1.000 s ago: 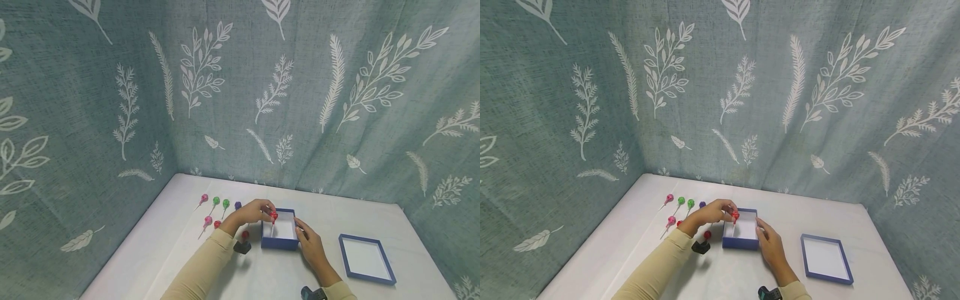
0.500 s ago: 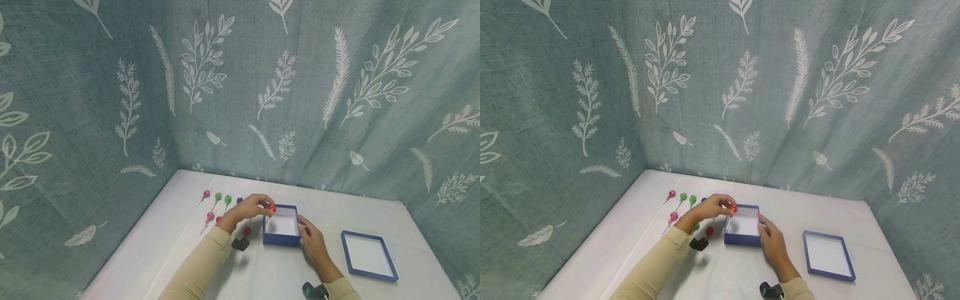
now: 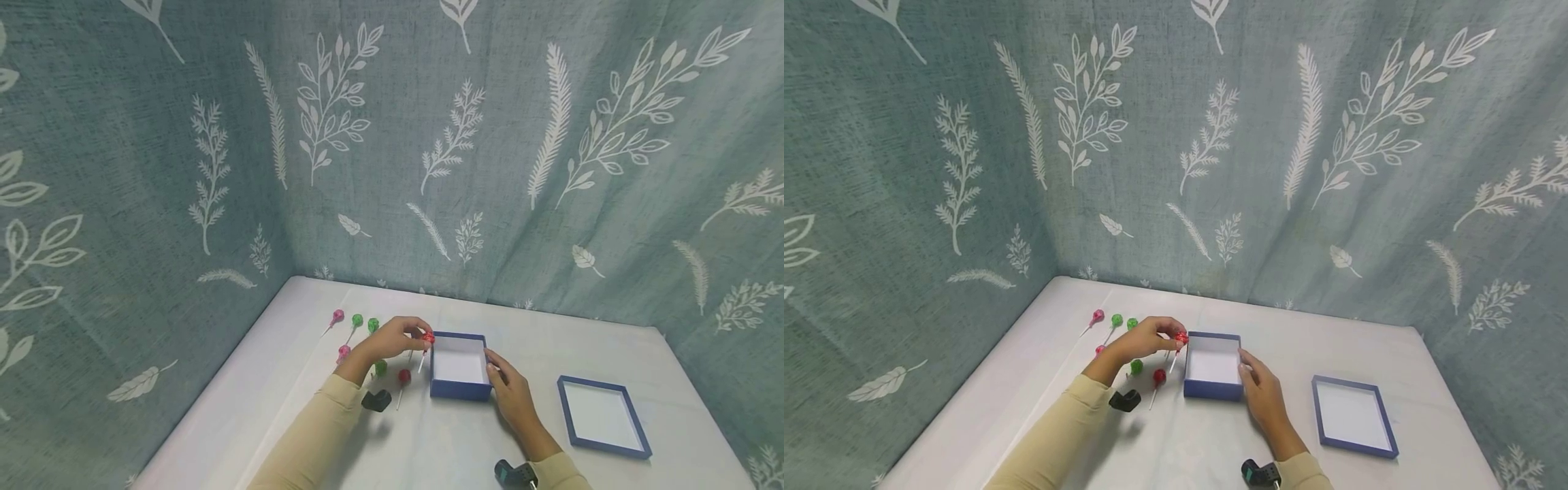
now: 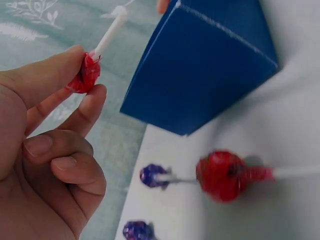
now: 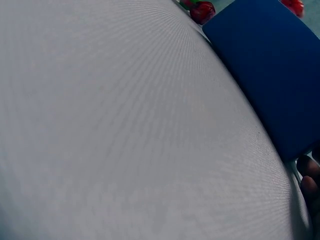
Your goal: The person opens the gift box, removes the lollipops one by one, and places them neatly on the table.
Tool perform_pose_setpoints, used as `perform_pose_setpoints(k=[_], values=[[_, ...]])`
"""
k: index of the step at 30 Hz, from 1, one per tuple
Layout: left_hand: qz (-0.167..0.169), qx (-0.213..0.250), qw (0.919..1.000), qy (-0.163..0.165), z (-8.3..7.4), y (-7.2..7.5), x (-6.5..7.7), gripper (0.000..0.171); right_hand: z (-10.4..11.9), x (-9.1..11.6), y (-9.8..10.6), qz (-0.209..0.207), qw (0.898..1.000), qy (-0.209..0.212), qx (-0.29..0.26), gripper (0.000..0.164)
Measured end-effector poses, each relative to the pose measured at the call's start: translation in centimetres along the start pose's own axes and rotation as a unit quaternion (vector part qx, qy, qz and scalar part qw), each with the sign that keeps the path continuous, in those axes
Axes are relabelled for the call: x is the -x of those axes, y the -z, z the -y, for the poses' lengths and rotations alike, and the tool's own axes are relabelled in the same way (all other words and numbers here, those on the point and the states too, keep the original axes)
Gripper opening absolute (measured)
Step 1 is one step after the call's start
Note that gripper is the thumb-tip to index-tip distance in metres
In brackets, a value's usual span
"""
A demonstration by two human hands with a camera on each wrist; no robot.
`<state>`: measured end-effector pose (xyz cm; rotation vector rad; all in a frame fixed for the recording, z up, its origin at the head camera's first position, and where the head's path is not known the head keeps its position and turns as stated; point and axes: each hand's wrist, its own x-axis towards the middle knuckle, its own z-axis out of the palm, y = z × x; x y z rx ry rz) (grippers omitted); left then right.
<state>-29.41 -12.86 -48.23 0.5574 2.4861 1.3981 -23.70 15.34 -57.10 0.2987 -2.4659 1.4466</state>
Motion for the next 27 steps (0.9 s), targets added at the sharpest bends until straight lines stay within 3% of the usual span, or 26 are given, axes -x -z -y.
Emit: perform_pose_setpoints(k=[8,15,27], values=[[-0.005,0.0,1.0,0.007,0.6,1.6,1.2,0.025,0.1,-0.2,0.1,0.006,1.0,-0.014,0.0,0.041],[-0.029,-0.024,0.9991,0.018,1.4,3.1,2.6,0.031,0.3,-0.2,0.0,0.009,1.0,-0.016,0.004,0.042],[-0.073,-0.025,0.995,0.064,3.7,6.0,5.5,0.042,0.4,-0.1,0.2,0.015,1.0,-0.018,0.0,0.042]])
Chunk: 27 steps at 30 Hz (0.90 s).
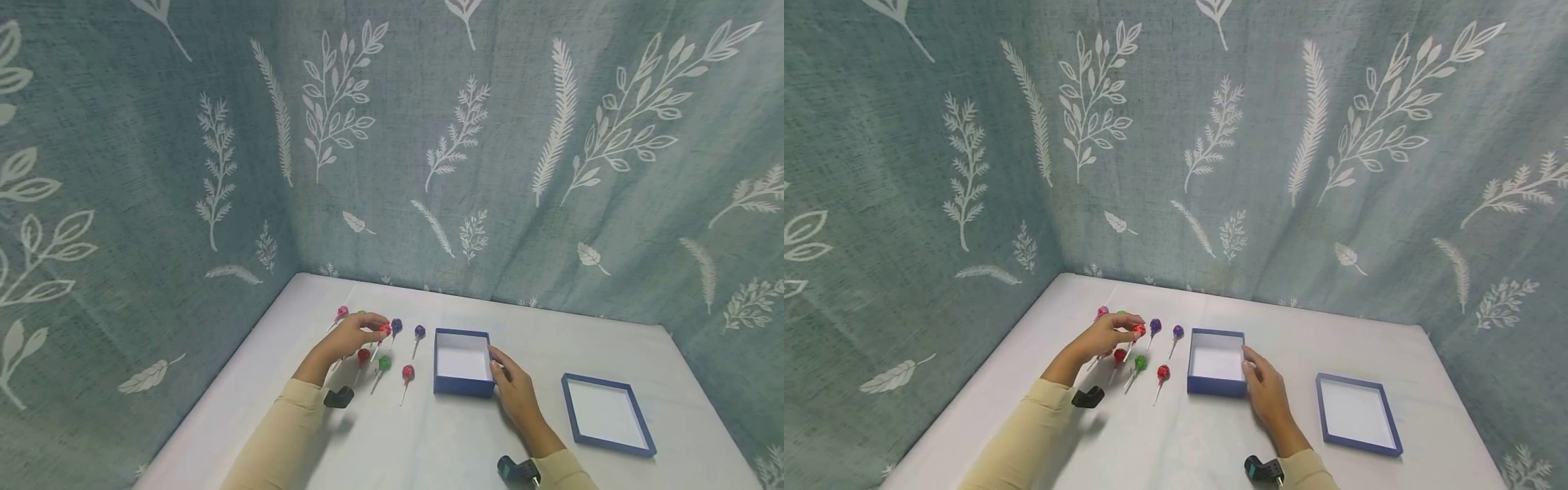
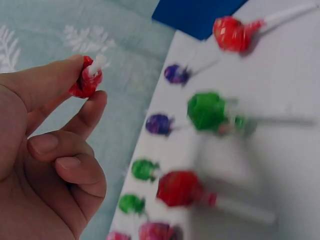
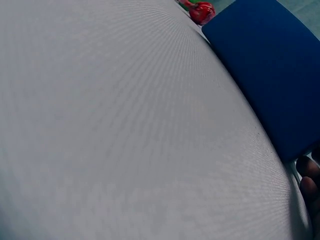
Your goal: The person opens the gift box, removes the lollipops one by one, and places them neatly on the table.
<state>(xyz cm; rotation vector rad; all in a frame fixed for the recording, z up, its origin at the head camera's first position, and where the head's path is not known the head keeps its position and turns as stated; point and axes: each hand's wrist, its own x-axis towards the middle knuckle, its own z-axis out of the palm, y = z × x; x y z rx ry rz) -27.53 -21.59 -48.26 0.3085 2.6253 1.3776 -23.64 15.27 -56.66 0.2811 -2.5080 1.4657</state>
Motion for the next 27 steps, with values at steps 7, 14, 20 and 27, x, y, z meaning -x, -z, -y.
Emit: perform_pose_setpoints(k=[7,14,20,27], values=[[-0.049,0.006,0.9987,0.015,1.7,2.1,1.3,0.037,0.0,0.1,0.1,0.001,1.0,0.001,0.003,0.043],[-0.075,0.012,0.9963,0.041,3.7,3.7,2.3,0.043,-0.1,-0.1,0.0,0.0,1.0,0.008,0.001,0.043],[-0.11,-0.026,0.9902,0.081,5.4,4.4,3.2,0.047,-0.1,0.0,-0.1,0.001,1.0,0.005,-0.012,0.043],[-0.129,-0.099,0.9832,0.082,7.0,4.8,3.7,0.024,0.0,0.0,0.0,0.004,1.0,-0.005,-0.002,0.043]])
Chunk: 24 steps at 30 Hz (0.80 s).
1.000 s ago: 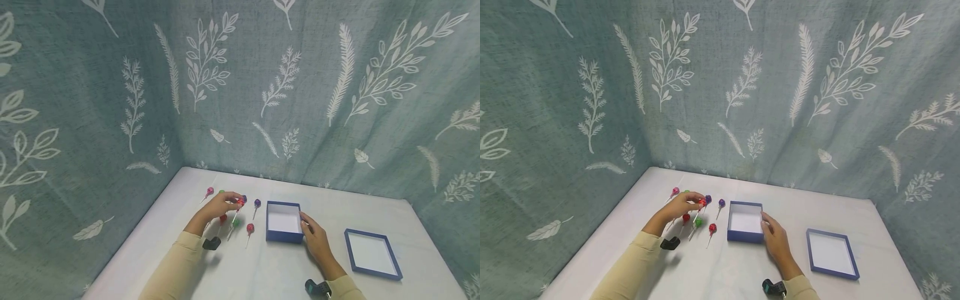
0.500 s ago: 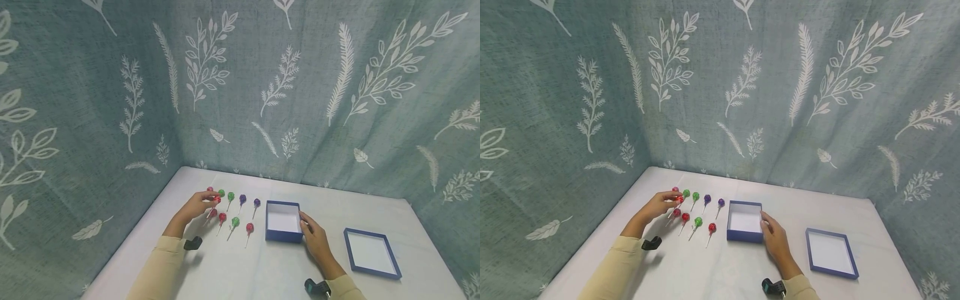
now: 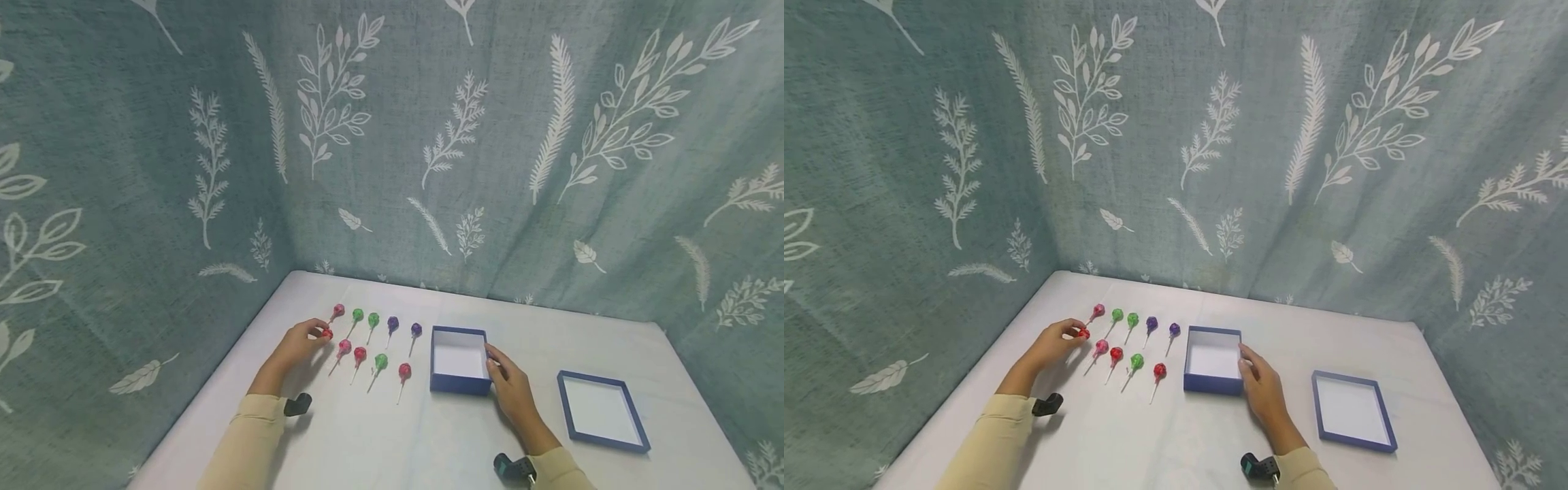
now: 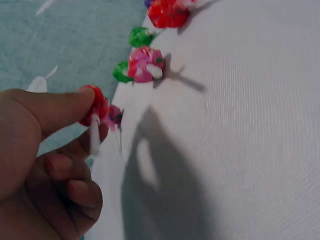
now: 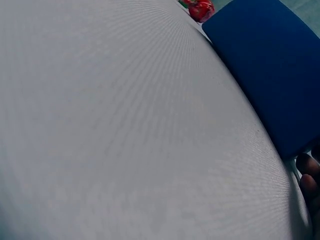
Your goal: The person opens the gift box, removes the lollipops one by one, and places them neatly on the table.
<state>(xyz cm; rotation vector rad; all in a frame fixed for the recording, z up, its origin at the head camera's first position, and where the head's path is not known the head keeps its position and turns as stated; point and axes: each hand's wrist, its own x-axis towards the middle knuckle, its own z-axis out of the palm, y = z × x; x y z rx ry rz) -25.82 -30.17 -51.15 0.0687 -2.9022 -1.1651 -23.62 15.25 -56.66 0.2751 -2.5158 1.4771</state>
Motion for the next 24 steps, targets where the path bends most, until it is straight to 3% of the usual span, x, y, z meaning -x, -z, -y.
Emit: perform_pose_setpoints(k=[6,12,24], values=[[-0.013,-0.018,0.9993,0.031,0.8,0.1,0.0,0.025,0.2,-0.2,-0.2,-0.005,1.0,0.017,0.007,0.043],[-0.003,-0.032,0.9985,0.043,1.6,-0.8,0.4,0.025,-0.4,0.5,-0.2,-0.008,1.0,0.003,0.018,0.041],[-0.016,-0.031,0.9989,0.033,1.6,-0.5,0.0,0.024,-0.5,0.1,-0.2,-0.008,1.0,0.0,0.006,0.043]])
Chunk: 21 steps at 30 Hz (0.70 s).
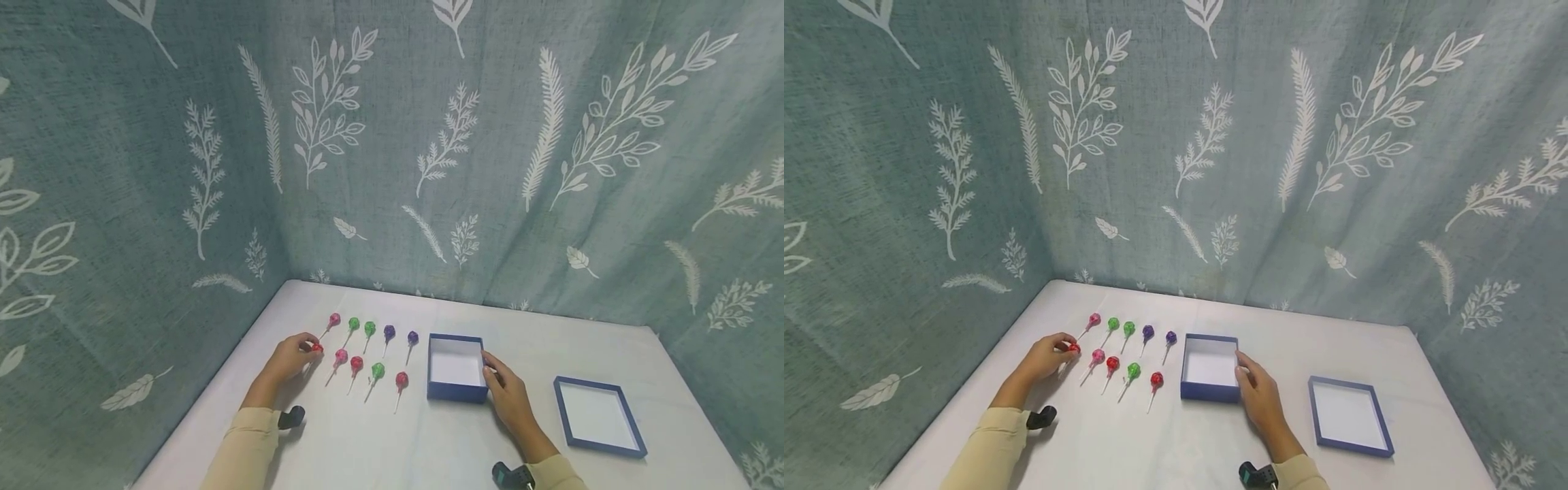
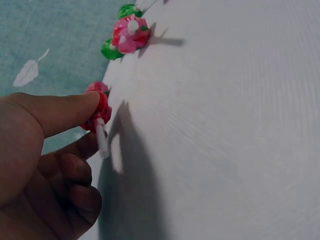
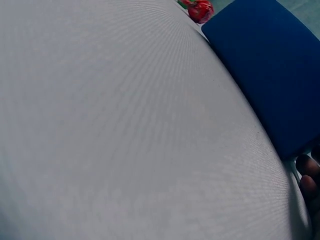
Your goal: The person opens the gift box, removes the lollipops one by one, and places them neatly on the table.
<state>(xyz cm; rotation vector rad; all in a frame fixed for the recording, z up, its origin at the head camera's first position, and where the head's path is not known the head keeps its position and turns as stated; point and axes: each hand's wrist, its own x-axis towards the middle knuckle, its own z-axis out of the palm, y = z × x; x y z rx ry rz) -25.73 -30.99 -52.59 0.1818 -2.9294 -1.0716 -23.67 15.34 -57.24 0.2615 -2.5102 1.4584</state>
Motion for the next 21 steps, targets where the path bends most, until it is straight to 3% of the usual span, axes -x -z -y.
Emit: perform_pose_setpoints(k=[12,15,21], values=[[-0.006,0.002,1.0,-0.003,0.4,0.0,-0.1,0.034,0.2,-0.1,0.4,-0.013,1.0,0.013,-0.011,0.041],[-0.004,0.001,0.9999,-0.009,0.3,0.3,0.0,0.039,0.2,0.0,0.8,-0.005,1.0,0.019,0.015,0.043],[-0.018,-0.045,0.9962,-0.073,0.1,1.5,1.0,0.039,1.4,0.2,3.3,0.025,0.993,0.055,0.097,0.051]])
